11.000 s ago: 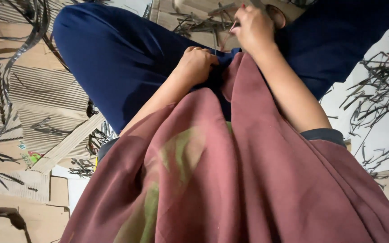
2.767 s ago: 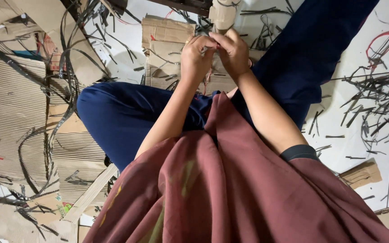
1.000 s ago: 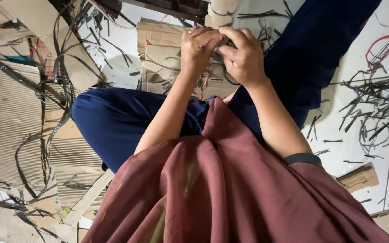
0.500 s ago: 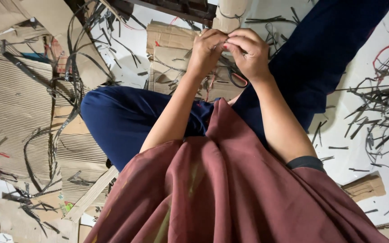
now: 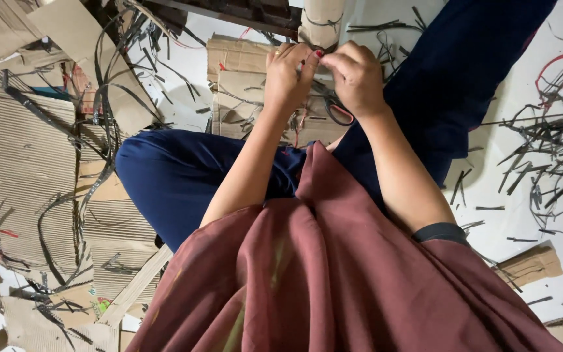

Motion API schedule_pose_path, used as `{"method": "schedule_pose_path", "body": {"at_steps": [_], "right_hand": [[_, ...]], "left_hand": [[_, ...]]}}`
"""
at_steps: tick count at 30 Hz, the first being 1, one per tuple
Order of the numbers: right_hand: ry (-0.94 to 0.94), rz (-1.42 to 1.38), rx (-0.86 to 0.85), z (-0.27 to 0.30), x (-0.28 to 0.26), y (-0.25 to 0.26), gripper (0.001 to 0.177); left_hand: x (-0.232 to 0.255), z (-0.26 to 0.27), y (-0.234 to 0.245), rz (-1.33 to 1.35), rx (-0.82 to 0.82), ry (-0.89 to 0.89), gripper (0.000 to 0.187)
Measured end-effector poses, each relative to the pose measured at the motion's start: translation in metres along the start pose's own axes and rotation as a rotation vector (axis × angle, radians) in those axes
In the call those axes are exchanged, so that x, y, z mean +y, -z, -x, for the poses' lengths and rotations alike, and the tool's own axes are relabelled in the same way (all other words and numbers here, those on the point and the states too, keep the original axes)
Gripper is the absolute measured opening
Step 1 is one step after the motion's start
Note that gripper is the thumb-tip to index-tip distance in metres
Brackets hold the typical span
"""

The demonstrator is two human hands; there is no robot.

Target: Wrapping cardboard around the legs and frame of a wooden chair and securing it with plastic ties.

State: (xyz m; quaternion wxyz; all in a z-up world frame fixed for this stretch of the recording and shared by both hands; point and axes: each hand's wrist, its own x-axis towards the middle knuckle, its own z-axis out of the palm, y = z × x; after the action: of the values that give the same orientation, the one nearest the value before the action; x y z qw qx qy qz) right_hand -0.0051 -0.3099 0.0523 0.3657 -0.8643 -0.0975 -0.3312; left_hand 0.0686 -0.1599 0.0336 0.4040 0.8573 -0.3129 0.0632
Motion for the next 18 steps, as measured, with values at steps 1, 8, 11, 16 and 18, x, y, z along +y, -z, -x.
{"method": "schedule_pose_path", "body": {"at_steps": [1,8,11,16,18], "right_hand": [[0.023,0.093,-0.004,0.002,0.0,-0.002,0.012],[-0.016,0.207,-0.036,0.0,-0.017,-0.014,0.016],[-0.066,0.168,-0.032,0.006,-0.011,-0.021,0.016],[-0.223,-0.035,-0.068,0.029,0.019,-0.035,0.018],[-0.253,-0.115,-0.084,0.035,0.029,-0.036,0.016]], "left_hand": [[-0.002,0.001,0.0,-0.04,0.012,-0.017,0.015],[0.009,0.0,0.011,-0.135,0.088,-0.078,0.012],[0.011,0.0,0.017,-0.145,0.081,-0.094,0.011],[-0.018,0.02,0.0,0.205,0.11,0.122,0.024],[-0.03,0.029,-0.008,0.373,0.185,0.224,0.021]]}}
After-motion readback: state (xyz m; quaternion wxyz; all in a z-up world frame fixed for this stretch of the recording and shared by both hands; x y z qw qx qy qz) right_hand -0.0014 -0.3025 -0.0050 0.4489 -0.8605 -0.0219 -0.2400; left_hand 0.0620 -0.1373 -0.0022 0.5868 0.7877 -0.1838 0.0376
